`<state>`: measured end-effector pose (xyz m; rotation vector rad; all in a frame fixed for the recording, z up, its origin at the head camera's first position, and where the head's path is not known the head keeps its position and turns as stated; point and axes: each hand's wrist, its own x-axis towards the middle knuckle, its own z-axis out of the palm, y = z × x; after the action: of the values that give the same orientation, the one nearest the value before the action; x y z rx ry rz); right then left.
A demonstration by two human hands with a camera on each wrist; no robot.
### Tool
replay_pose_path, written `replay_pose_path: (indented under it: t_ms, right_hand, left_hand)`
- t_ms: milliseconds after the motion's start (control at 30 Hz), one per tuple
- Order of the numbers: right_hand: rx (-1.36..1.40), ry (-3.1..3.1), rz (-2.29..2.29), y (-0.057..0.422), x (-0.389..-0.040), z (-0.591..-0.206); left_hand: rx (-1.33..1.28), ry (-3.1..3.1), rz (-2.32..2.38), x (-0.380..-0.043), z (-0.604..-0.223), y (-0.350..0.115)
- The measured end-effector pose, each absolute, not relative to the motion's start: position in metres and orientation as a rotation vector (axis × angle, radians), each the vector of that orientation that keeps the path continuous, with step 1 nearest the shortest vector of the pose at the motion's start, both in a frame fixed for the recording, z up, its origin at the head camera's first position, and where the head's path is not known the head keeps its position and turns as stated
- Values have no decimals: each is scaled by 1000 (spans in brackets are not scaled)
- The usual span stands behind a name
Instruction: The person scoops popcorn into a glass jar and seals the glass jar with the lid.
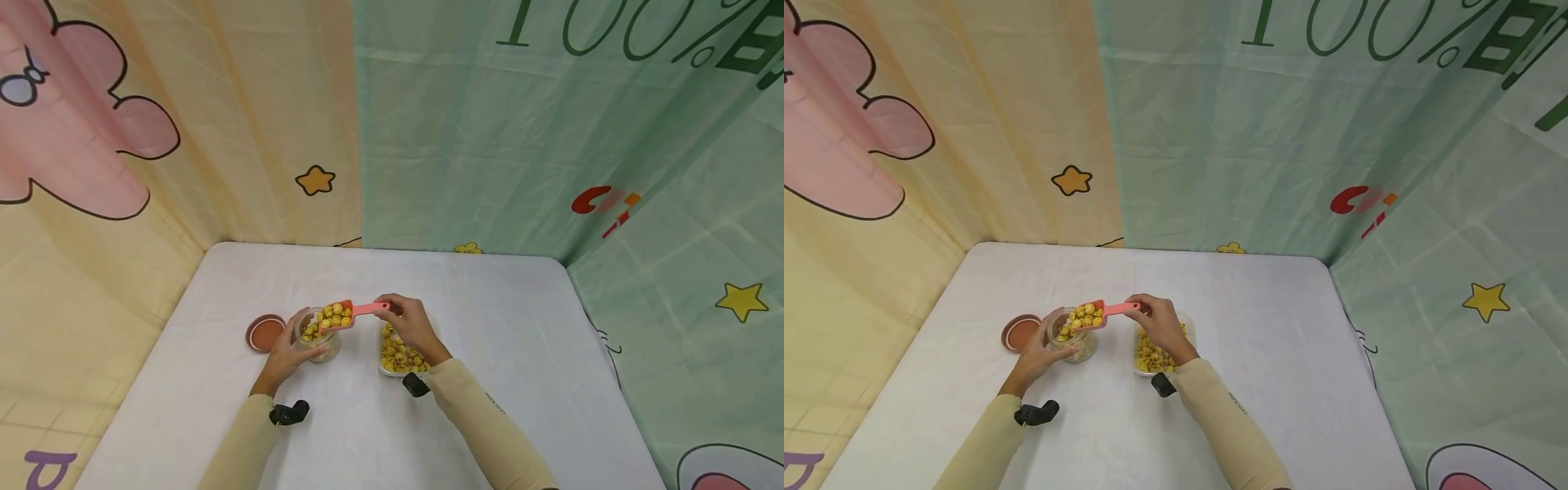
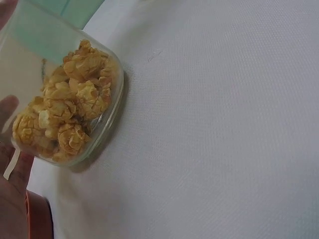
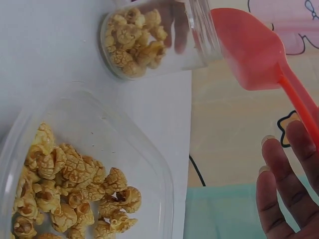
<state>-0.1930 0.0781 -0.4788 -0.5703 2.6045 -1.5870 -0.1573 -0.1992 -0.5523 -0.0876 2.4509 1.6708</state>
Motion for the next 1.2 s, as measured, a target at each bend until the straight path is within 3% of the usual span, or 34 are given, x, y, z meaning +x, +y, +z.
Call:
replay_pose_path:
  t_ms: [1200]
  right_hand:
    - [-683, 2667, -1304, 65, -203, -446]
  left_hand:
    - [-67, 2434, 1688, -158, -555, -201]
